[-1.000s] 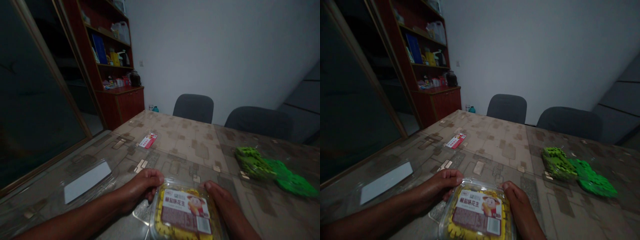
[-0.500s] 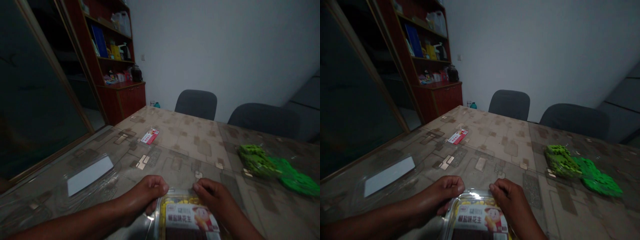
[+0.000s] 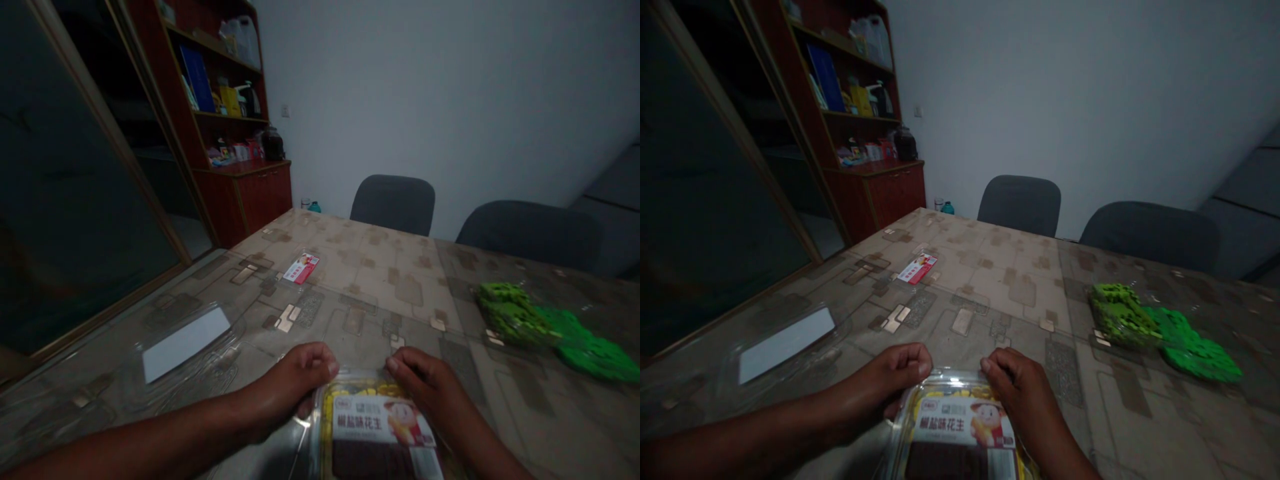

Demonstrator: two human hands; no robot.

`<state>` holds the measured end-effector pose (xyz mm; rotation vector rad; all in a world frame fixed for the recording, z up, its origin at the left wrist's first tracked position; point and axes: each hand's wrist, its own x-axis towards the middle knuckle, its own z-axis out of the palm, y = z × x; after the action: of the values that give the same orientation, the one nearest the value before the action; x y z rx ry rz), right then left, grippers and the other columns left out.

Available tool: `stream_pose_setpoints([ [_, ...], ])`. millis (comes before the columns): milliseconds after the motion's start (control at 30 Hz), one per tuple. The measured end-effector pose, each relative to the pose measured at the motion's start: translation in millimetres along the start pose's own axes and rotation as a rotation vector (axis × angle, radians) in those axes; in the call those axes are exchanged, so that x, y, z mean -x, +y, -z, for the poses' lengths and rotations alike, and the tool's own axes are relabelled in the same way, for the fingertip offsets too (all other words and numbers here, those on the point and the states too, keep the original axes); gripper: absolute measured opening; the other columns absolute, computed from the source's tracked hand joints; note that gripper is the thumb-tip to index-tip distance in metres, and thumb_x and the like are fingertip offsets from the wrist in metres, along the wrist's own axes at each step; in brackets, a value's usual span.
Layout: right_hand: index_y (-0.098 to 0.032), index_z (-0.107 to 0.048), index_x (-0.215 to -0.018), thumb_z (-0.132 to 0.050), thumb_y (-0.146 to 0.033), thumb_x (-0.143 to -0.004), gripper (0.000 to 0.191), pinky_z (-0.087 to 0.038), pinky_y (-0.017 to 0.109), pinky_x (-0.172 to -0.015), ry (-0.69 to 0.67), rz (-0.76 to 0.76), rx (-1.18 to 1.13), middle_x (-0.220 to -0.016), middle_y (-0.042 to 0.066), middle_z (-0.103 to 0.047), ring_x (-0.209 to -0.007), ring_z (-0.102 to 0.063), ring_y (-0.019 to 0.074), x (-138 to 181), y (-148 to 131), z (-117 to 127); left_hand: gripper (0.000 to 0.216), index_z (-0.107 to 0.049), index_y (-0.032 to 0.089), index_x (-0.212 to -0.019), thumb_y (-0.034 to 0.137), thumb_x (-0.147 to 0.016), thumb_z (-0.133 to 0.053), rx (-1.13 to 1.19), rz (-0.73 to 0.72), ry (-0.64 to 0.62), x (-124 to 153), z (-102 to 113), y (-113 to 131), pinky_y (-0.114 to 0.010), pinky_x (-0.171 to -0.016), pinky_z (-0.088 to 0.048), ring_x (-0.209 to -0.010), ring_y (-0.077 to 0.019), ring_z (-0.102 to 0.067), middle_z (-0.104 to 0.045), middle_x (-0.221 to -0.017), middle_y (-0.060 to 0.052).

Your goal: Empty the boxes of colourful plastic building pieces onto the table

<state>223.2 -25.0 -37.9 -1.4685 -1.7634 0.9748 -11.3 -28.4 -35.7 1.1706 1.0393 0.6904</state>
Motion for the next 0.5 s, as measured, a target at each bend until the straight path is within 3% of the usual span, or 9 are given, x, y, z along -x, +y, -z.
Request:
stream_pose_setpoints([
  [67, -0.02, -0.052, -0.057, -0.051, -0.04, -0.086, 0.035, -0.033, 0.025, -0.053, 0.003, -0.003, -0.003, -0.058, -0.003, -0.05, -0.057, -0.047, 0.0141, 0, 0, 1, 0.025, -0.059, 0.019, -0.089, 0.044, -0.087, -0.057, -0.299, -0.241, 0.061, 5, -1, 8, -0.028, -0.065, -0.047, -0.072, -0.0169, -0.057, -0.061, -0.079, -0.003],
  [100, -0.02, -0.052, -0.057, -0.052, -0.04, -0.085, 0.034, -0.033, 0.025, -0.053, 0.006, -0.007, -0.001, -0.058, -0.003, -0.05, -0.057, -0.047, 0.0143, 0, -1, 1, 0.021, -0.062, 0.02, -0.099, 0.038, -0.089, -0.056, -0.464, -0.365, 0.051, 7, -2, 11, -0.034, -0.081, -0.048, -0.092, -0.0219, -0.06, -0.065, -0.097, -0.007],
  [167, -0.021, -0.051, -0.056, -0.051, -0.04, -0.085, 0.035, -0.033, 0.025, -0.053, 0.025, -0.015, 0.013, -0.058, -0.003, -0.05, -0.057, -0.048, 0.0146, 0, -1, 2, 0.038, -0.057, 0.024, -0.124, 0.035, -0.088, -0.059, -0.724, -0.54, -0.071, 13, -4, 14, -0.047, -0.106, -0.032, -0.126, -0.0299, -0.046, -0.055, -0.134, -0.011],
  [200, -0.021, -0.051, -0.056, -0.051, -0.04, -0.085, 0.035, -0.033, 0.026, -0.053, 0.038, -0.014, 0.024, -0.057, -0.003, -0.05, -0.056, -0.048, 0.0148, -1, -1, 2, 0.053, -0.051, 0.024, -0.134, 0.039, -0.085, -0.064, -0.806, -0.582, -0.154, 15, -5, 12, -0.053, -0.112, -0.023, -0.134, -0.0333, -0.038, -0.046, -0.145, -0.012],
  [300, -0.021, -0.049, -0.056, -0.049, -0.04, -0.088, 0.037, -0.035, 0.026, -0.054, 0.056, 0.016, 0.087, -0.058, -0.003, -0.05, -0.056, -0.05, 0.015, 0, -3, 3, 0.099, -0.027, 0.018, -0.15, 0.049, -0.07, -0.076, -0.952, -0.622, -0.294, 17, -6, 3, -0.062, -0.114, -0.004, -0.143, -0.0409, -0.018, -0.019, -0.157, -0.019],
  [400, -0.021, -0.058, -0.066, -0.044, -0.038, -0.094, 0.036, -0.043, 0.03, -0.062, 0.094, 0.123, 0.271, -0.067, 0.001, -0.059, -0.066, -0.057, 0.0183, 7, -6, 9, 0.105, -0.02, 0.014, -0.152, 0.045, -0.07, -0.077, -1.048, -0.645, -0.328, 16, -5, -4, -0.063, -0.113, -0.001, -0.144, -0.0412, -0.01, -0.01, -0.157, -0.022],
  [500, -0.023, -0.067, -0.102, -0.041, -0.034, -0.097, 0.028, -0.048, 0.04, -0.084, 0.167, 0.357, 0.474, -0.102, 0.008, -0.069, -0.098, -0.062, 0.025, 25, -6, 17, 0.102, -0.02, 0.014, -0.151, 0.041, -0.071, -0.077, -1.071, -0.671, -0.329, 21, -4, -2, -0.064, -0.113, 0.0, -0.144, -0.0411, -0.009, -0.01, -0.157, -0.023],
])
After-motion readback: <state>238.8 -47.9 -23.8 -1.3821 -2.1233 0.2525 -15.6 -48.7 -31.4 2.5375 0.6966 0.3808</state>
